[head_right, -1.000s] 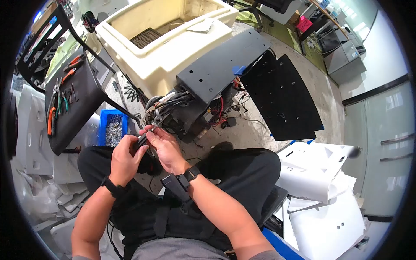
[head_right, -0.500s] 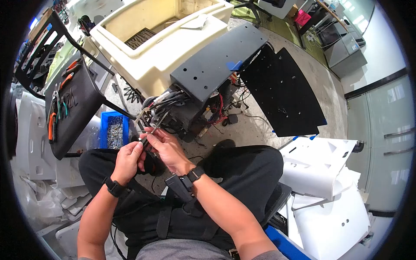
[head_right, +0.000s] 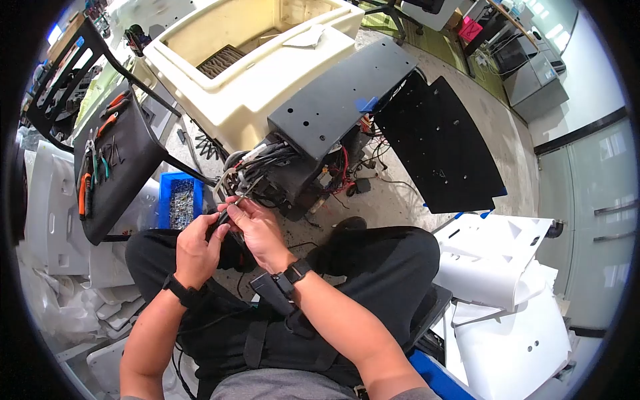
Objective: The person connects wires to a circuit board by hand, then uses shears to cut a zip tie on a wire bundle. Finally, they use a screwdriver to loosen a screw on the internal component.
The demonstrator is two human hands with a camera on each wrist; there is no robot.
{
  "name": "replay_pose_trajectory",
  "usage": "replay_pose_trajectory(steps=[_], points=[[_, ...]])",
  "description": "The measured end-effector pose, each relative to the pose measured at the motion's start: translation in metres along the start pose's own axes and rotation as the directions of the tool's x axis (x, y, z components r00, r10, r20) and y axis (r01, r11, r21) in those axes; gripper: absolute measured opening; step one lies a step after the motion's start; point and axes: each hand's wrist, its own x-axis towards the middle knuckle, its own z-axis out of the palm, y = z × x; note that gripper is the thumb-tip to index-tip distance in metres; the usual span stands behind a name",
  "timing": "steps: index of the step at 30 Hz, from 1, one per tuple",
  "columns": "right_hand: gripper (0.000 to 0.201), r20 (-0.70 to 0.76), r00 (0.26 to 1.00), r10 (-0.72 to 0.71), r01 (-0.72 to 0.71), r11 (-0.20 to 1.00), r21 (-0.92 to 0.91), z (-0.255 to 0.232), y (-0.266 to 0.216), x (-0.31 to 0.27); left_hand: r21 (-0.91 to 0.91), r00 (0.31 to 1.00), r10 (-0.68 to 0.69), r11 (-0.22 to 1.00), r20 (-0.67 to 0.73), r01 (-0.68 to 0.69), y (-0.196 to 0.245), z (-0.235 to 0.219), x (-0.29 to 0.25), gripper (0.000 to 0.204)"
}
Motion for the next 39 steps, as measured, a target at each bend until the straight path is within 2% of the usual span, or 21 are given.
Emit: replay_pose_trajectory(steps=[2,3,4,5,7,10,11,13,14,16,18,20,23,27,28,29,30,32,33,38,39], points=[[0.025,-0.02,1.0,0.013,-0.013,0.999,-0.034,0.0,-0.001,0.001,-0.044,0.997,-0.077,0.996,0.03,0.078,0.002,0.0,0.002,0.017],[0.025,-0.044,0.998,0.038,-0.041,0.998,-0.055,-0.001,-0.002,0.0,-0.243,0.935,-0.314,0.906,0.166,0.347,0.008,-0.003,0.006,0.016],[0.026,-0.068,0.996,0.063,-0.068,0.995,-0.077,-0.001,-0.003,-0.001,-0.387,0.804,-0.489,0.706,0.338,0.593,0.01,-0.005,0.008,0.017],[0.026,-0.067,0.996,0.064,-0.069,0.994,-0.08,-0.002,-0.005,-0.001,-0.389,0.804,-0.49,0.705,0.337,0.593,0.005,-0.003,0.008,0.017],[0.024,-0.031,0.995,0.098,-0.099,0.994,-0.039,-0.004,-0.008,-0.004,-0.547,0.73,-0.433,0.484,0.528,0.683,-0.008,0.003,0.005,0.023],[0.022,-0.025,0.994,0.106,-0.108,0.99,-0.092,-0.007,-0.009,-0.003,-0.586,0.712,-0.445,0.407,0.542,0.701,-0.009,0.005,0.002,0.029],[0.022,-0.024,0.994,0.107,-0.109,0.99,-0.093,-0.006,-0.008,-0.002,-0.587,0.713,-0.446,0.406,0.541,0.7,-0.004,0.003,0.003,0.029],[0.019,-0.019,0.995,0.098,-0.099,0.994,-0.047,-0.005,-0.008,0.0,-0.444,0.758,-0.507,0.614,0.411,0.652,0.011,-0.005,0.008,0.024],[0.019,-0.016,0.995,0.096,-0.097,0.994,-0.046,-0.003,-0.008,0.0,-0.443,0.759,-0.507,0.617,0.408,0.651,0.01,-0.005,0.006,0.024],[0.018,-0.014,0.996,0.09,-0.09,0.996,-0.002,0.0,-0.01,-0.001,-0.187,0.975,-0.209,0.958,0.07,0.219,0.01,-0.006,0.002,0.021],[0.018,-0.015,0.997,0.081,-0.081,0.997,0.012,-0.001,-0.007,0.0,-0.152,0.975,-0.204,0.965,0.082,0.215,0.014,-0.009,0.002,0.024],[0.018,-0.018,0.997,0.071,-0.07,0.997,0.026,-0.001,-0.005,0.0,-0.004,1.0,-0.001,1.0,0.01,0.001,0.009,-0.008,0.001,0.023],[0.02,-0.027,0.998,0.063,-0.064,0.998,-0.012,-0.001,-0.004,0.0,0.113,0.988,0.154,0.982,-0.004,-0.152,0.005,-0.007,0.003,0.02],[0.022,0.006,0.998,0.067,-0.067,0.996,-0.056,-0.004,-0.007,0.002,0.074,0.997,0.073,0.995,0.02,-0.074,0.002,-0.005,0.003,0.016],[0.021,0.0,0.996,0.088,-0.088,0.996,-0.034,-0.004,-0.007,0.002,-0.122,0.974,-0.194,0.971,0.115,0.208,0.007,-0.005,0.005,0.016],[0.02,-0.005,0.994,0.108,-0.109,0.994,-0.015,-0.005,-0.007,0.002,-0.28,0.872,-0.419,0.831,0.254,0.481,0.008,-0.006,0.007,0.016],[0.02,-0.006,0.994,0.111,-0.111,0.994,-0.017,-0.005,-0.008,0.001,-0.281,0.871,-0.421,0.829,0.254,0.483,0.003,-0.004,0.006,0.016],[0.02,-0.022,0.992,0.127,-0.127,0.992,0.0,-0.004,-0.01,-0.002,-0.552,0.735,-0.449,0.485,0.508,0.678,-0.011,0.003,0.002,0.022],[0.02,-0.021,0.991,0.133,-0.133,0.991,-0.004,-0.004,-0.009,-0.002,-0.567,0.706,-0.44,0.421,0.555,0.708,-0.012,0.003,0.003,0.027],[0.018,-0.054,0.991,0.12,-0.123,0.99,-0.066,0.0,-0.012,-0.001,-0.457,0.759,-0.482,0.608,0.438,0.649,0.004,0.001,0.001,0.025],[0.018,-0.052,0.991,0.12,-0.123,0.99,-0.07,0.0,-0.012,0.0,-0.393,0.88,-0.401,0.789,0.254,0.473,0.008,0.001,-0.001,0.021]])
